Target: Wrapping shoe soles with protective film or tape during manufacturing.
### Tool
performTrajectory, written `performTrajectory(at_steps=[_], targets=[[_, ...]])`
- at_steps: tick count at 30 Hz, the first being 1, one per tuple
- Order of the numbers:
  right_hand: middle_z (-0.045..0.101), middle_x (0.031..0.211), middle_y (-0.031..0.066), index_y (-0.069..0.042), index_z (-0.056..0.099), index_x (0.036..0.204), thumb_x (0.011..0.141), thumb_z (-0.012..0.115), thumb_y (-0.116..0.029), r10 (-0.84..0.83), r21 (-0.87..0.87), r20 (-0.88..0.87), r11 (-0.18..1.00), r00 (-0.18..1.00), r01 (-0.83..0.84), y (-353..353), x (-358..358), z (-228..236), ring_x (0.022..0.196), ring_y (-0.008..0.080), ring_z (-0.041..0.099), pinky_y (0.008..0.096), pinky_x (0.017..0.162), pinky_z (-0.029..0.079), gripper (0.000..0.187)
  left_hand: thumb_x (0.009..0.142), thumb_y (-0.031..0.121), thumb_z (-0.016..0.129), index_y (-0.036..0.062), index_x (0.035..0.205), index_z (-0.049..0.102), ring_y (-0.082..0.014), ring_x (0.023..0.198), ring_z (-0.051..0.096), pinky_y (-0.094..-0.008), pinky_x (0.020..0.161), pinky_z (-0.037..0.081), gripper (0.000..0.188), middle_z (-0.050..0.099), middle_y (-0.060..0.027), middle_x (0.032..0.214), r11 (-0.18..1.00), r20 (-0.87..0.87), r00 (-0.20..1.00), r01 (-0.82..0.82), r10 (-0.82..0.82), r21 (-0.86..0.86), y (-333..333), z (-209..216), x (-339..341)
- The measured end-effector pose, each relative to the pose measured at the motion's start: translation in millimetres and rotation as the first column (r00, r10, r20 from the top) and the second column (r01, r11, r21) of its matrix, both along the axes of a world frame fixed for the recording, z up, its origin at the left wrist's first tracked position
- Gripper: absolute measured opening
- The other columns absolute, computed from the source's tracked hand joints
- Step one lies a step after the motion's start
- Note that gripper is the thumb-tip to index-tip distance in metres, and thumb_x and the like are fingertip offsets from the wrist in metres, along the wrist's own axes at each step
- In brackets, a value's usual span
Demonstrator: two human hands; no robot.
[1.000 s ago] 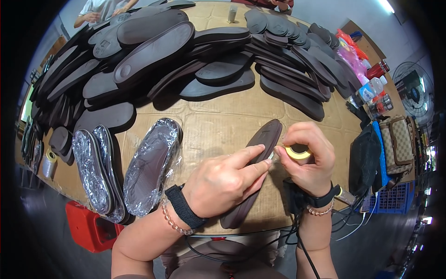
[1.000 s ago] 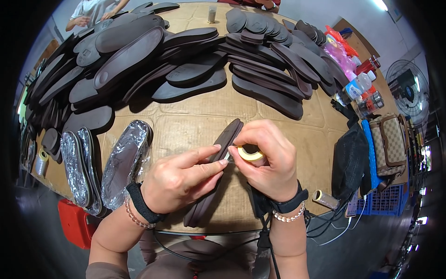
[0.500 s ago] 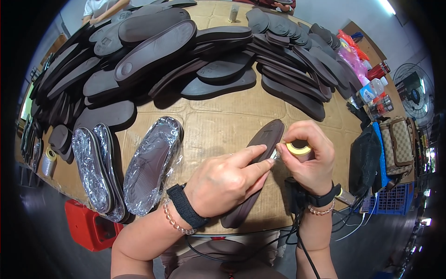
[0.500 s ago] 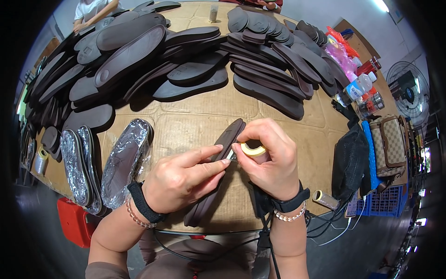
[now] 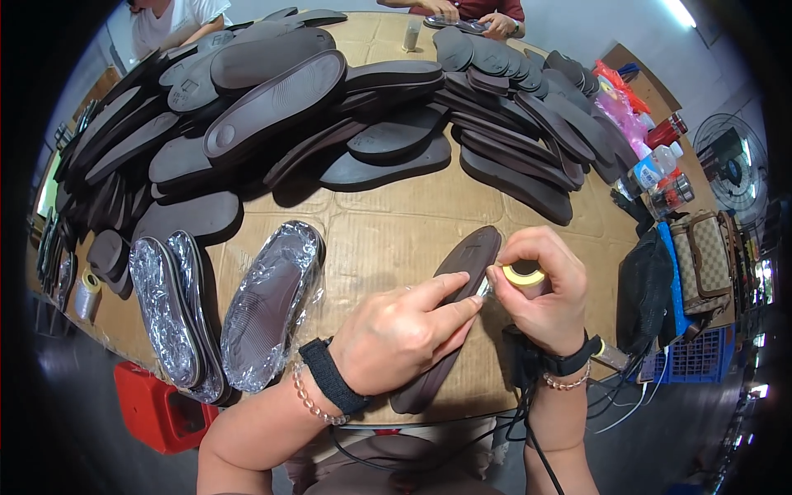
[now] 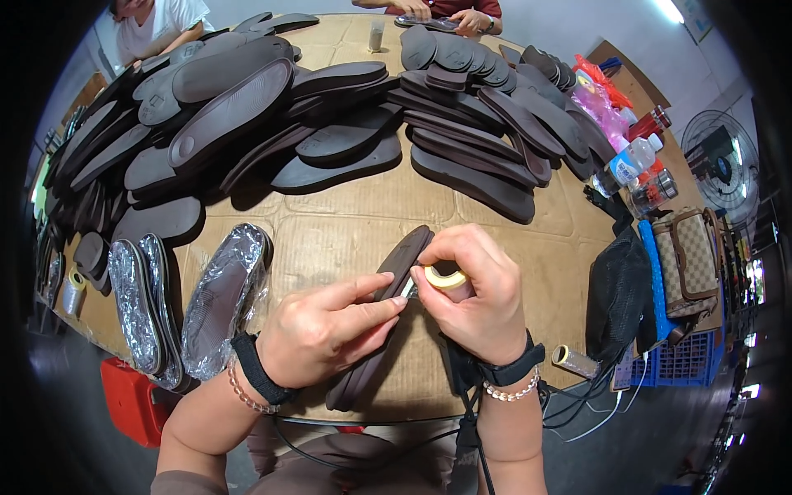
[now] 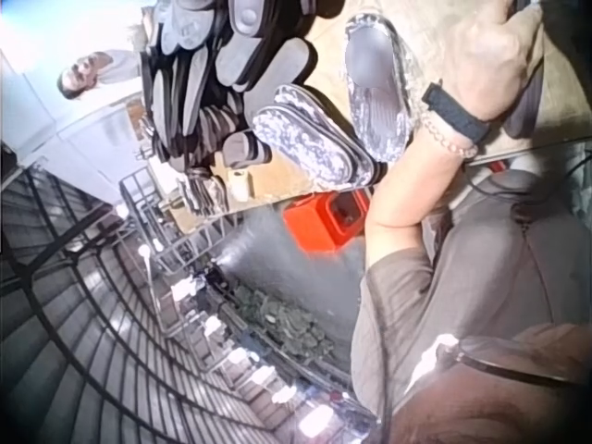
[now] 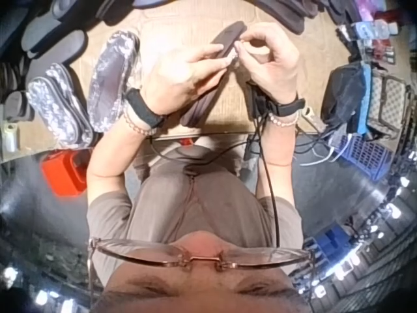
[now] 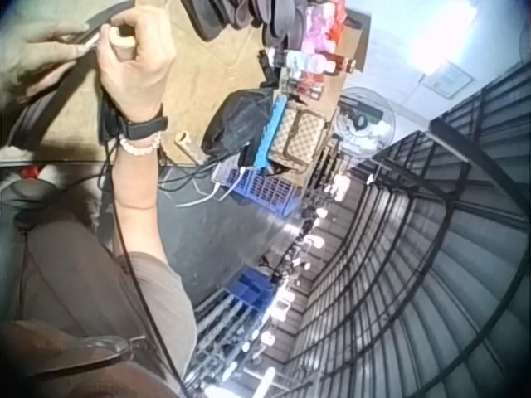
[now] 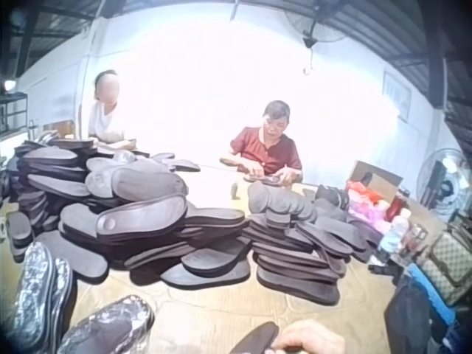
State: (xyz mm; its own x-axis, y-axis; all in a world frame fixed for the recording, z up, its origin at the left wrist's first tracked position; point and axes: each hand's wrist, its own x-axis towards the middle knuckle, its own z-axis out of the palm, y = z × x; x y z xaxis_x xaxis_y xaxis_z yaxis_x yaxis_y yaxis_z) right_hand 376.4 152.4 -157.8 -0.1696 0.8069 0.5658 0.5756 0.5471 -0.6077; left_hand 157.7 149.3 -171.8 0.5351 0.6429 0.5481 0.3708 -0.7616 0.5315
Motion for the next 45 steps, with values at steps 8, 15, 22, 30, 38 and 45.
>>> performTrajectory(at_steps=[8, 15, 22, 30, 38, 45], targets=[[0.067, 0.089, 0.0113, -0.002, 0.065, 0.091, 0.074, 0.079, 0.006, -0.016, 0.0, 0.023, 1.0, 1.0, 0.016, 0, 0, 3, 0.081, 0.0277, 0.068, 0.0345, 0.073, 0.054, 0.023, 0.083, 0.01, 0.083, 0.009, 0.11, 0.079, -0.0268, 0.08, 0.076, -0.0337, 0.071, 0.064, 0.027, 0.074, -0.0155, 0.114, 0.999, 0.024, 1.0, 0.009, -0.008, -0.048, 0, 0, 1], [0.067, 0.089, 0.0116, -0.002, 0.065, 0.091, 0.073, 0.078, 0.008, -0.024, 0.011, 0.025, 1.0, 0.999, 0.024, -3, -1, 5, 0.081, 0.0275, 0.068, 0.0344, 0.074, 0.054, 0.024, 0.084, 0.01, 0.082, 0.0095, 0.11, 0.079, -0.0262, 0.08, 0.076, -0.0337, 0.072, 0.064, 0.026, 0.074, -0.0148, 0.115, 0.999, 0.013, 1.0, 0.008, -0.008, -0.039, 1, 0, 0], [0.067, 0.09, 0.0104, -0.001, 0.065, 0.091, 0.074, 0.077, 0.01, -0.167, 0.091, 0.009, 0.982, 0.986, 0.166, 1, 12, 7, 0.081, 0.0239, 0.067, 0.0319, 0.073, 0.053, 0.024, 0.084, 0.011, 0.083, 0.0097, 0.108, 0.079, -0.0262, 0.079, 0.076, -0.034, 0.07, 0.063, 0.025, 0.075, -0.013, 0.114, 0.998, -0.003, 1.0, 0.005, -0.005, -0.057, -1, 0, 0], [0.068, 0.091, 0.0099, -0.001, 0.065, 0.092, 0.075, 0.077, 0.009, 0.055, -0.092, -0.057, 0.994, 0.997, -0.06, -5, 14, 10, 0.082, 0.0217, 0.067, 0.0309, 0.074, 0.053, 0.023, 0.084, 0.01, 0.082, 0.008, 0.109, 0.074, -0.0286, 0.083, 0.075, -0.036, 0.072, 0.063, 0.026, 0.074, -0.0128, 0.111, 0.988, 0.036, 0.999, 0.019, -0.013, -0.152, 0, 7, 1], [0.068, 0.091, 0.0115, -0.002, 0.066, 0.092, 0.074, 0.078, 0.006, 0.08, -0.087, 0.012, 0.993, 0.997, -0.079, -2, 12, 10, 0.081, 0.0255, 0.069, 0.0325, 0.073, 0.054, 0.023, 0.084, 0.007, 0.081, 0.0087, 0.116, 0.073, -0.0301, 0.086, 0.075, -0.0369, 0.073, 0.062, 0.033, 0.071, -0.014, 0.119, 0.992, 0.047, 0.999, 0.014, -0.008, -0.126, 0, 8, 1], [0.068, 0.09, 0.0117, -0.002, 0.066, 0.091, 0.073, 0.078, 0.007, 0.094, -0.071, 0.04, 0.993, 0.995, -0.091, -1, 12, 11, 0.081, 0.0261, 0.069, 0.0329, 0.073, 0.054, 0.024, 0.083, 0.006, 0.082, 0.0088, 0.116, 0.075, -0.0282, 0.085, 0.075, -0.0352, 0.074, 0.063, 0.034, 0.071, -0.0147, 0.121, 0.993, 0.045, 0.999, 0.034, -0.029, -0.113, 0, 5, 0]])
